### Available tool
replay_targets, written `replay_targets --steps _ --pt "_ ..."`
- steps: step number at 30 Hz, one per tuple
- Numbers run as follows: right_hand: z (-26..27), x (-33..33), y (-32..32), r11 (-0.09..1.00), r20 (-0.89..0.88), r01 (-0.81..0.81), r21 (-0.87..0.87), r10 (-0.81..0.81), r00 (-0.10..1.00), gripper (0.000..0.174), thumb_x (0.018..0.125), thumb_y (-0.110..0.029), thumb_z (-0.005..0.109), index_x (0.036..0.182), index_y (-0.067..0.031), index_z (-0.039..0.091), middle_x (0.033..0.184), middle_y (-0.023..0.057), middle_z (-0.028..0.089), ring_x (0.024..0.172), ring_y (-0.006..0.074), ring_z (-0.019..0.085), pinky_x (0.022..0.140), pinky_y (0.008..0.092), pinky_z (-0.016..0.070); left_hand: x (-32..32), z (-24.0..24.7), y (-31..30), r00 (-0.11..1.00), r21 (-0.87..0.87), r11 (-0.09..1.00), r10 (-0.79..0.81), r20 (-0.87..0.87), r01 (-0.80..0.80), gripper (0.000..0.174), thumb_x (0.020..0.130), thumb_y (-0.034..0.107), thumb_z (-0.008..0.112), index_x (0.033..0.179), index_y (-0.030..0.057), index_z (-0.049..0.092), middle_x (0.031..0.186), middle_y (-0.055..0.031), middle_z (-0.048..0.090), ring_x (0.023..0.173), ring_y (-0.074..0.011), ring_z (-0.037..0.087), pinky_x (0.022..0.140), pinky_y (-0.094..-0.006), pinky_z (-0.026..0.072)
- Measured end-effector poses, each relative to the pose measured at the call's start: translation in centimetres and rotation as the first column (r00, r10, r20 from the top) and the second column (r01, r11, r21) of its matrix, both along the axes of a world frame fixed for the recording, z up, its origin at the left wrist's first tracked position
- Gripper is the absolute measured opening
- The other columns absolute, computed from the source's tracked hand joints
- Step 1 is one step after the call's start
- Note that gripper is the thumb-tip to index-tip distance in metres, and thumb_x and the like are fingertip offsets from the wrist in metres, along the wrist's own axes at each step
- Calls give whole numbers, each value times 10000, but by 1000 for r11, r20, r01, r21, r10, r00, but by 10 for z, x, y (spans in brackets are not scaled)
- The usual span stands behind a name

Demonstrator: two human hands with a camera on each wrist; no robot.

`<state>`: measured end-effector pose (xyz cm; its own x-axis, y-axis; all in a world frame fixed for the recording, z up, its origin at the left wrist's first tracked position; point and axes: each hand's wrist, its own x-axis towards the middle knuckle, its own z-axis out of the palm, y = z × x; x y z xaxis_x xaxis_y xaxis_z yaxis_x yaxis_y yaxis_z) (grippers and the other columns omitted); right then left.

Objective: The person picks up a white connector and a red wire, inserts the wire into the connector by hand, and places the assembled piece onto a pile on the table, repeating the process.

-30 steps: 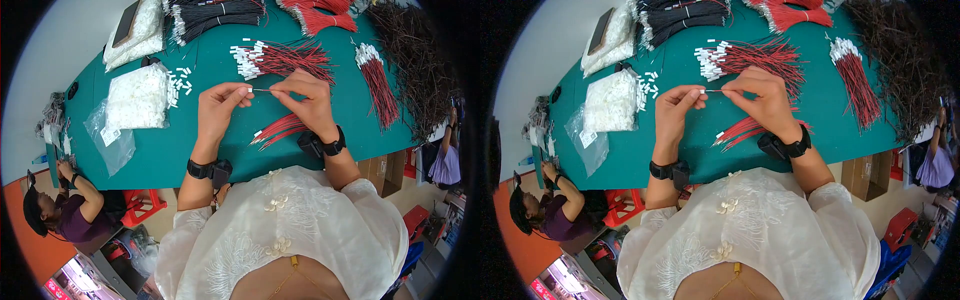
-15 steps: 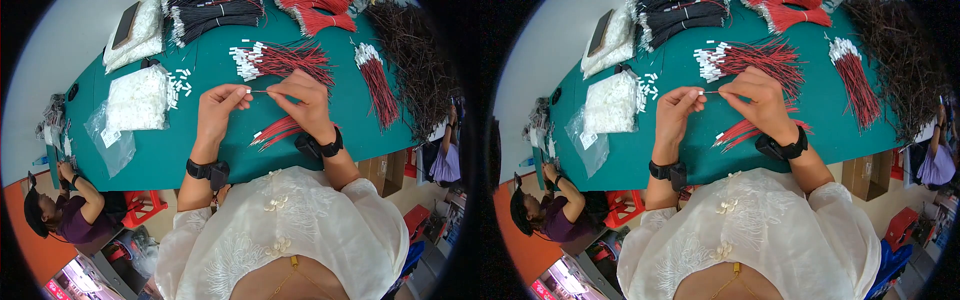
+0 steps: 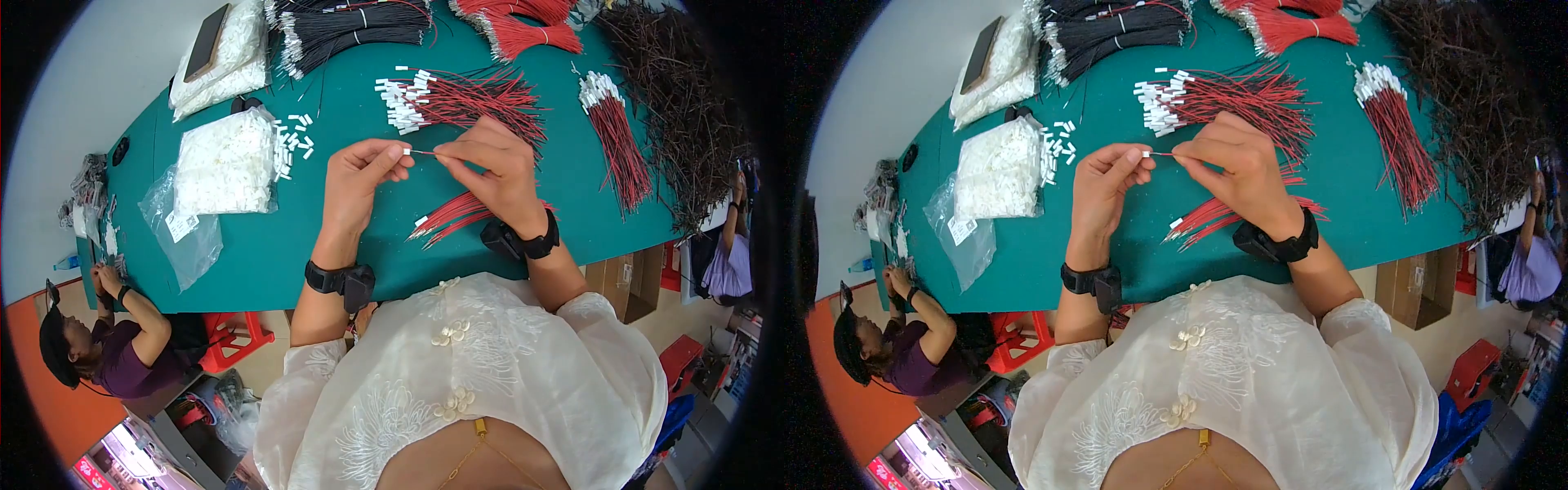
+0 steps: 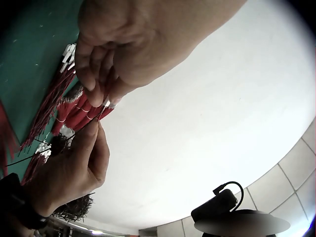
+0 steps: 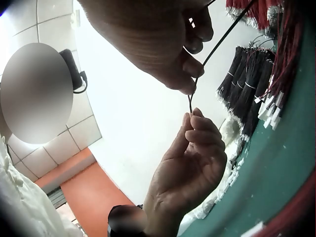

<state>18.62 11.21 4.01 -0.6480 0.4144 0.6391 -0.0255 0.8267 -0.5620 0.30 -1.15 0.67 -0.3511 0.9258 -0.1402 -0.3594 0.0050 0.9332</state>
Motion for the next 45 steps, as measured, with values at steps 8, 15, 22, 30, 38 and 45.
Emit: replay_targets --steps 8,15,22,30,38,45 --pt "-1 -4 -7 999 2 34 -17 -34 999 177 746 29 805 906 -36 766 759 66 686 697 218 629 622 326 485 6 0 2 1000 11 1000 12 1 -12 197 983 140 694 1059 -33 748 884 -114 753 750 -135 684 691 -245 532" --pt "-5 -5 -10 990 9 48 -132 -47 999 155 751 33 795 890 -25 760 761 74 682 697 210 633 621 322 482 13 1 4 1000 -4 1000 21 8 -21 193 980 134 699 1057 -38 743 898 -122 755 770 -156 705 701 -255 545" --pt "-8 -6 -10 983 10 25 -180 -23 1000 113 769 26 783 869 -17 755 767 78 684 701 204 635 626 318 485 14 -2 4 997 3 1000 16 71 -16 196 982 136 699 1058 -42 732 911 -128 755 780 -167 715 711 -267 556" --pt "-5 -7 -4 942 -7 -80 -326 83 997 152 813 -3 761 963 -13 739 790 89 678 728 216 639 654 318 497 6 0 2 999 19 999 31 -15 -31 197 988 133 686 1070 -41 730 951 -127 757 815 -172 718 717 -276 558" --pt "-6 12 35 963 148 225 149 -247 958 130 832 -40 756 953 -14 715 893 108 704 831 262 668 722 356 526 -5 5 -3 650 -17 997 35 -759 -75 150 838 90 780 975 39 743 930 -81 728 798 -206 700 686 -329 537" --pt "-6 14 17 871 505 -369 -324 490 711 117 756 -66 775 854 -35 718 780 86 668 792 292 658 679 414 505 14 1 -13 276 -338 865 -449 -850 370 172 754 76 799 904 47 719 819 -100 656 734 -269 653 637 -369 510"
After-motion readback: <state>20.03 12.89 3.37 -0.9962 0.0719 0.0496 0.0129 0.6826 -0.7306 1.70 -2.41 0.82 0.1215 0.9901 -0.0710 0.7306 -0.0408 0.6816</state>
